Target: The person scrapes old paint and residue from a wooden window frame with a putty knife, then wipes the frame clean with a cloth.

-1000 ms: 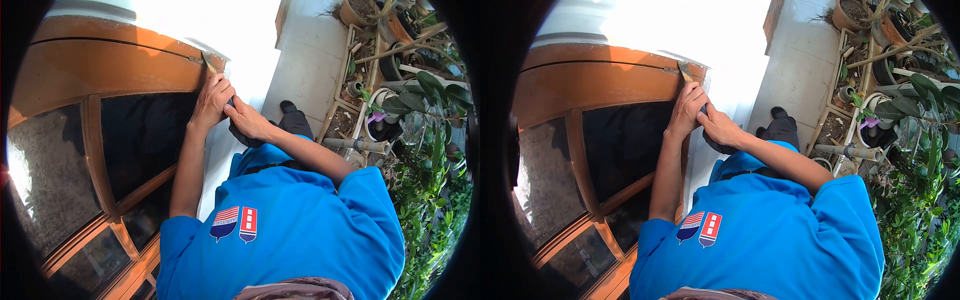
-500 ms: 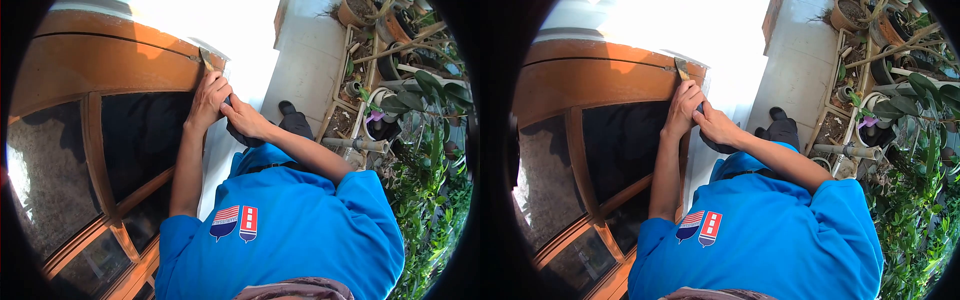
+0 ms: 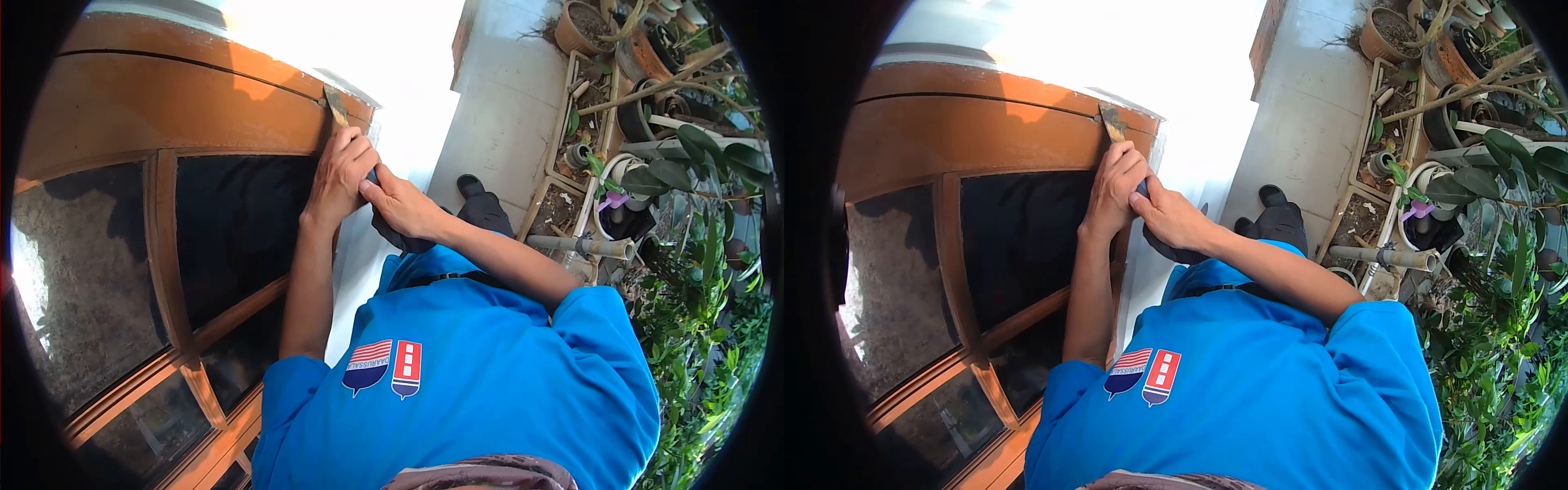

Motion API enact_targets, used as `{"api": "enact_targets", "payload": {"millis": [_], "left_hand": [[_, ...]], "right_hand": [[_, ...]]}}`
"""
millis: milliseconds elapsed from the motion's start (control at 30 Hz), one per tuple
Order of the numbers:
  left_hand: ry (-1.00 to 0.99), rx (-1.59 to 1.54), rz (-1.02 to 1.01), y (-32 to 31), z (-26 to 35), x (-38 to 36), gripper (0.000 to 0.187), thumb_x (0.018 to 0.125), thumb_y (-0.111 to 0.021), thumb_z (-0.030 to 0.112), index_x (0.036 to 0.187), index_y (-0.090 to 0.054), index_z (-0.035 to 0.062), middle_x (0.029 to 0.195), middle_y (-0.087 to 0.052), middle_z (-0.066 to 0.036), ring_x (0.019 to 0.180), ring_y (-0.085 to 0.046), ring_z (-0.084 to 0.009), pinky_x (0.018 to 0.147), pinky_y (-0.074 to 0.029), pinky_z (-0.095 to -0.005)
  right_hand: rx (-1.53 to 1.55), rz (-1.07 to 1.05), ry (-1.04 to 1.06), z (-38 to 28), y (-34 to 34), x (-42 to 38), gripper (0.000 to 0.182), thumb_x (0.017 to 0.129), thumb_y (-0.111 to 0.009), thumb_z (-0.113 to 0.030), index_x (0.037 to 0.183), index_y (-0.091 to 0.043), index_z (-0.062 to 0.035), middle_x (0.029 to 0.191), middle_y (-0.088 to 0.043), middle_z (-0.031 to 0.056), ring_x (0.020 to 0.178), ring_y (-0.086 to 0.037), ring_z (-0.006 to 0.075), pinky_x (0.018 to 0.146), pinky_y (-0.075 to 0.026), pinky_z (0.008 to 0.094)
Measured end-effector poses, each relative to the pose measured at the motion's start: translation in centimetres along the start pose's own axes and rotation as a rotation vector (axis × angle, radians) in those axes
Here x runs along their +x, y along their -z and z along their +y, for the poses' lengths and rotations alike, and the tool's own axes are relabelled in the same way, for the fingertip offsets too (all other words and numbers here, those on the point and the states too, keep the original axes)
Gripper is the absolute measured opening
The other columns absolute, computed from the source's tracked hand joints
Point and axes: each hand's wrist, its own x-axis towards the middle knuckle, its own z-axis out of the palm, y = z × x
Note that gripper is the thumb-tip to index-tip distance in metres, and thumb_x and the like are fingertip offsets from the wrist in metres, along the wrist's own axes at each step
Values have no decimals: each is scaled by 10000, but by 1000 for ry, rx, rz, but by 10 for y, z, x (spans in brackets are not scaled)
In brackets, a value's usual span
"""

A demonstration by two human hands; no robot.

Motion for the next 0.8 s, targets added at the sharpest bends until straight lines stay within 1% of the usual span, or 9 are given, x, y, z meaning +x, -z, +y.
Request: {"api": "enact_targets", "payload": {"millis": [100,200,300,400,500,533,633,667,800], "left_hand": [[9,1,-21,3,-2,2,176,655,-707,8,777,-581,30,871,-574,-113,1042,-559,-328,880,-483,-422],[25,-18,-8,11,9,5,178,661,-702,6,800,-592,20,870,-583,-119,1055,-561,-338,885,-485,-422],[22,-34,5,11,8,5,186,653,-702,-1,800,-591,17,872,-580,-122,1043,-563,-341,875,-488,-423],[17,-28,-4,14,4,8,180,651,-698,-9,794,-591,16,875,-582,-123,1024,-567,-345,861,-492,-426],[40,-40,3,19,16,8,173,652,-693,-10,789,-590,14,873,-584,-122,1026,-566,-345,863,-491,-426],[36,-39,2,21,13,10,173,654,-693,-11,790,-590,12,874,-585,-124,1027,-566,-347,864,-491,-426],[38,-45,-13,21,11,7,172,657,-693,-10,794,-591,8,877,-587,-130,1029,-565,-352,869,-491,-427],[36,-42,-14,21,11,8,172,658,-694,-9,796,-593,8,878,-589,-131,1030,-565,-353,871,-491,-426],[27,-30,6,27,16,10,170,663,-691,-3,805,-597,8,876,-585,-133,1028,-564,-357,876,-490,-428]], "right_hand": [[18,-91,-96,-6,6,4,521,1071,-399,-413,1323,-432,42,1075,-649,285,1033,-636,419,928,-474,449],[17,-69,-40,-14,8,-7,535,1073,-399,-416,1344,-424,45,1088,-649,279,1040,-639,394,936,-473,440],[45,-43,-4,-13,7,-2,537,1073,-405,-423,1340,-434,42,1085,-649,270,1036,-640,366,930,-475,428],[19,-97,-99,-17,10,0,540,1071,-412,-423,1348,-441,39,1090,-649,263,1036,-640,347,933,-475,418],[62,-76,-29,-19,11,-9,534,1073,-419,-412,1352,-442,43,1085,-652,252,1033,-640,337,925,-480,409],[64,-105,-56,-24,13,-8,531,1073,-425,-408,1349,-441,45,1088,-652,248,1031,-639,333,921,-483,402],[83,-75,-55,-22,11,0,537,1072,-425,-412,1354,-436,43,1093,-651,251,1033,-639,341,930,-480,408],[80,-102,-87,-25,13,-2,540,1072,-425,-411,1360,-428,46,1106,-645,260,1038,-638,340,939,-480,408],[62,-81,-6,-26,13,-6,535,1074,-421,-404,1362,-424,47,1108,-646,271,1063,-639,355,945,-480,410]]}}
